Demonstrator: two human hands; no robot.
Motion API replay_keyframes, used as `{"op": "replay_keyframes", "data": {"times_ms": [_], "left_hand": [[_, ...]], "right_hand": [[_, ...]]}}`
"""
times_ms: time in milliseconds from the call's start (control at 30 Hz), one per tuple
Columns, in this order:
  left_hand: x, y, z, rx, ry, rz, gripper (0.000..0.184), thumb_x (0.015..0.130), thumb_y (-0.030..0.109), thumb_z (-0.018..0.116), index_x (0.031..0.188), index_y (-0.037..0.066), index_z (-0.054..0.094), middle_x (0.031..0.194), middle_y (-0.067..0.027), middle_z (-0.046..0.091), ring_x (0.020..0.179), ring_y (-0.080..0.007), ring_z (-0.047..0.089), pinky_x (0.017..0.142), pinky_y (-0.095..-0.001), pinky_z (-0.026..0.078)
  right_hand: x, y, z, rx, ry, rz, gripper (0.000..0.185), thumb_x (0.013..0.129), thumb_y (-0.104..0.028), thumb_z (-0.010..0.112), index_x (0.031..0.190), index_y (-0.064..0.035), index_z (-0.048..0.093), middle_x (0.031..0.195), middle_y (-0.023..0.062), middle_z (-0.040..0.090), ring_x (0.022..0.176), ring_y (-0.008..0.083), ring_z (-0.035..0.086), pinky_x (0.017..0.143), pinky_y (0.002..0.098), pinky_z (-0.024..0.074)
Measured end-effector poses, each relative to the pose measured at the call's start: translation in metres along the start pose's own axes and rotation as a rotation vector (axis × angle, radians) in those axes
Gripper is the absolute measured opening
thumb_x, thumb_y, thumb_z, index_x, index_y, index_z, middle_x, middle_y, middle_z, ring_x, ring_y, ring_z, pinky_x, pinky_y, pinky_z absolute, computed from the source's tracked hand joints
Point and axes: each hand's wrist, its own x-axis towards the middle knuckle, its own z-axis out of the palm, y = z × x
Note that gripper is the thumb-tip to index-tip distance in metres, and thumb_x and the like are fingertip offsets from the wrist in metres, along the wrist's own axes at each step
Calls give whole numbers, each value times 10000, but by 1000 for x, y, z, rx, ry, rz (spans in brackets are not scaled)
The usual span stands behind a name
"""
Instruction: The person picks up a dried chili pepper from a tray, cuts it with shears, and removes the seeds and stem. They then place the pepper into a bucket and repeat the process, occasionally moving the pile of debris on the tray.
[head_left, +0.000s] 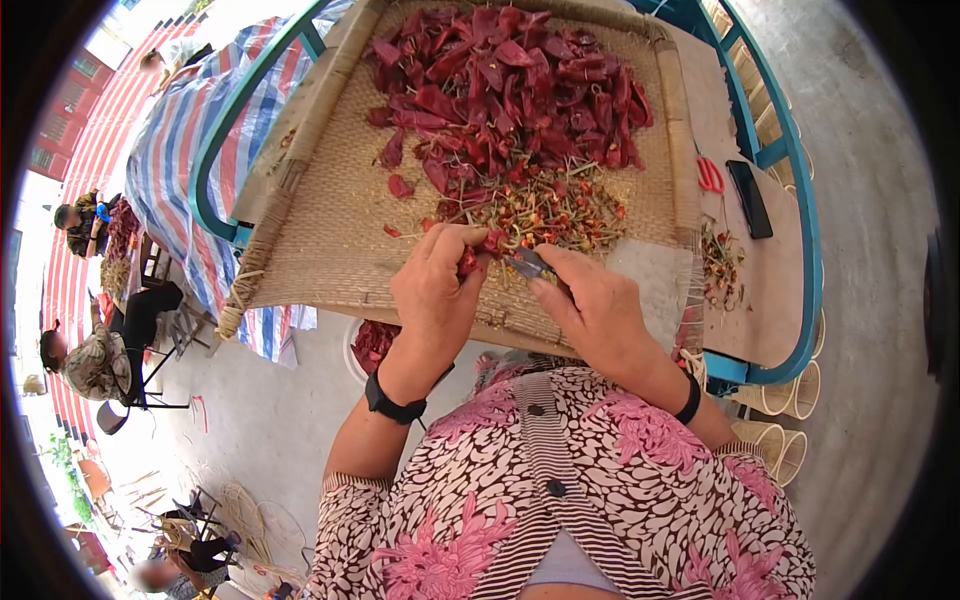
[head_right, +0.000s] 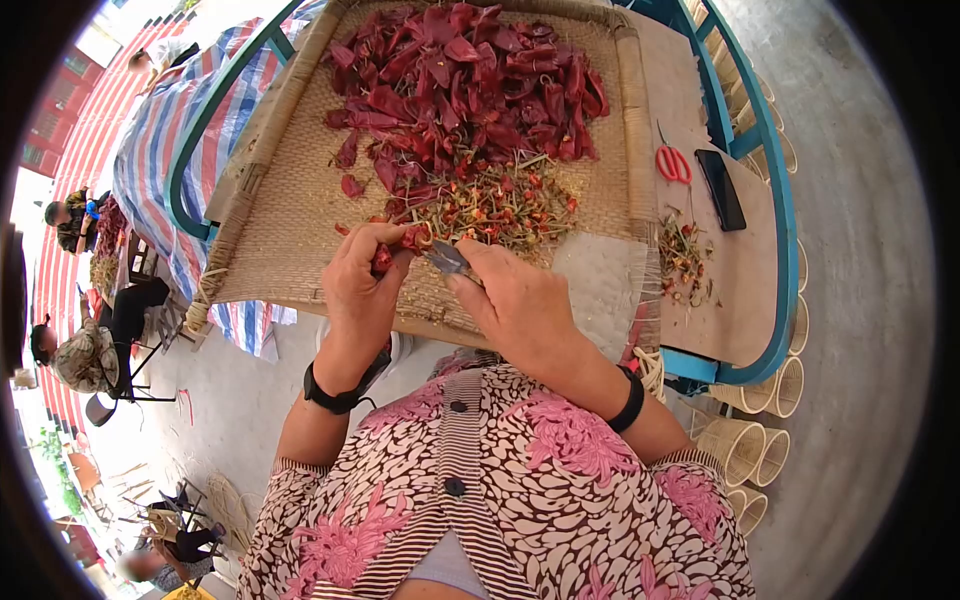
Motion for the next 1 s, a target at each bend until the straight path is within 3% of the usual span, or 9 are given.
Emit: {"op": "replay_keyframes", "data": {"times_ms": [167,467,567,667,767,867,967,1000], "left_hand": [[-4,0,9,19,65,73,244,737,-56,704,952,34,630,908,-110,662,798,-239,647,679,-304,495],[-18,-7,30,-189,93,-8,210,766,-62,694,946,16,621,850,-88,640,706,-171,602,617,-259,458],[-21,-6,29,-202,37,-71,181,798,-61,678,953,10,617,827,-41,626,694,-108,557,610,-238,440],[-26,-6,31,-396,35,-129,160,836,-43,668,975,12,613,830,12,609,695,-53,509,601,-210,418],[-28,3,29,-599,20,-278,163,821,-35,680,966,12,622,848,-42,620,745,-99,568,645,-240,446],[-31,-3,29,-652,-26,-271,148,871,2,675,998,31,603,859,39,594,722,-15,489,591,-172,388],[-27,3,27,-807,-49,-293,143,873,17,681,993,38,606,876,38,595,754,-22,497,626,-177,403],[-27,4,28,-804,-43,-302,147,874,26,683,1000,41,610,879,37,594,759,-26,501,640,-178,406]], "right_hand": [[-3,3,4,-43,15,3,333,918,-239,587,1187,-45,566,902,128,643,703,307,644,572,403,499],[-7,6,16,-36,57,28,321,915,-211,595,1190,-48,573,866,138,633,695,309,639,573,391,493],[-10,18,24,293,48,49,338,945,-225,579,1222,-32,555,787,73,610,612,225,594,542,329,453],[-12,13,15,721,-136,320,346,980,-255,551,1233,-19,548,734,-22,533,566,95,481,504,243,376],[-12,10,5,1129,-272,597,344,998,-280,529,1221,-19,555,734,-74,468,571,25,396,484,190,311],[-14,14,0,1408,-332,671,331,1002,-279,522,1211,-26,561,715,-74,463,558,11,378,480,171,280],[-18,20,2,1452,-360,673,337,990,-278,541,1195,-12,563,738,-30,520,584,41,443,496,208,359],[-17,19,5,1137,-230,487,338,982,-273,550,1191,-8,564,766,5,550,609,76,486,525,235,393]]}}
